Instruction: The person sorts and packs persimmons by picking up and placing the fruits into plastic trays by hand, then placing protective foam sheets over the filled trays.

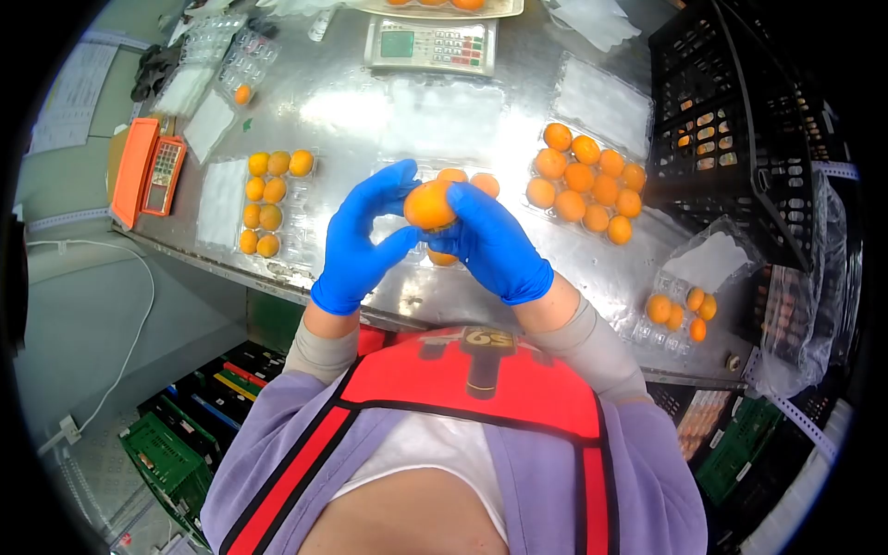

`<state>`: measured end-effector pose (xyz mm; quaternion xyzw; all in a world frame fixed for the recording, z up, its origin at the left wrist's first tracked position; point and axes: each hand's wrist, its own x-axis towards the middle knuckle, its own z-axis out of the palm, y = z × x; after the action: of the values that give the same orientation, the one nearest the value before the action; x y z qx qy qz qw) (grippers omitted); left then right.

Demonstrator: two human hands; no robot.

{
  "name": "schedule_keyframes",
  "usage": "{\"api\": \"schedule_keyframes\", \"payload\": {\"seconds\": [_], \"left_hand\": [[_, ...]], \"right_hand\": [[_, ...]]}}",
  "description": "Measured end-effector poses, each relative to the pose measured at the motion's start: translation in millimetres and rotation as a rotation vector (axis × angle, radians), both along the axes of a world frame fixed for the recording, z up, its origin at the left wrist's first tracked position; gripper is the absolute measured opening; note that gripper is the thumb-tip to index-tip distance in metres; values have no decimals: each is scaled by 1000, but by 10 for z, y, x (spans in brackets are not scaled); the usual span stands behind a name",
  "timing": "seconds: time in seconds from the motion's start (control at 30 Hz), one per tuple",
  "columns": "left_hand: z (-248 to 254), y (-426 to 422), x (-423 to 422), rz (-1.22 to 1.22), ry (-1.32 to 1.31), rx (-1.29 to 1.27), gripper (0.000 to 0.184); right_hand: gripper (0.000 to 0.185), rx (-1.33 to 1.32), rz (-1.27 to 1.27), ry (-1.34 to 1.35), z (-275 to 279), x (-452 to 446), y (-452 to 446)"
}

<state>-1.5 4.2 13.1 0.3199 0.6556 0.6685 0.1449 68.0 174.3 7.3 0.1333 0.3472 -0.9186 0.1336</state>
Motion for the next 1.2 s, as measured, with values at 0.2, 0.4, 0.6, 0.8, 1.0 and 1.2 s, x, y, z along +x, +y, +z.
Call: {"api": "schedule_keyframes", "payload": {"seconds": [0.2,0.4,0.6,0.8,1.0,1.2], "left_hand": [[-41,45,22,49,-145,54,56],[-39,64,14,38,-122,-91,57],[-238,27,-62,5,-714,221,66],[-167,159,51,-55,-538,187,74],[-167,183,111,-37,-314,12,80],[-248,445,140,-213,-168,-155,86]], "right_hand": [[42,-27,-33,-54,7,-6,-50],[42,226,-87,-11,-94,13,-68],[56,1025,-402,463,-18,-1,-84],[71,1476,-349,673,-7,-18,-78],[69,1630,-180,772,68,81,66],[55,1597,-243,549,-269,473,604]]}}
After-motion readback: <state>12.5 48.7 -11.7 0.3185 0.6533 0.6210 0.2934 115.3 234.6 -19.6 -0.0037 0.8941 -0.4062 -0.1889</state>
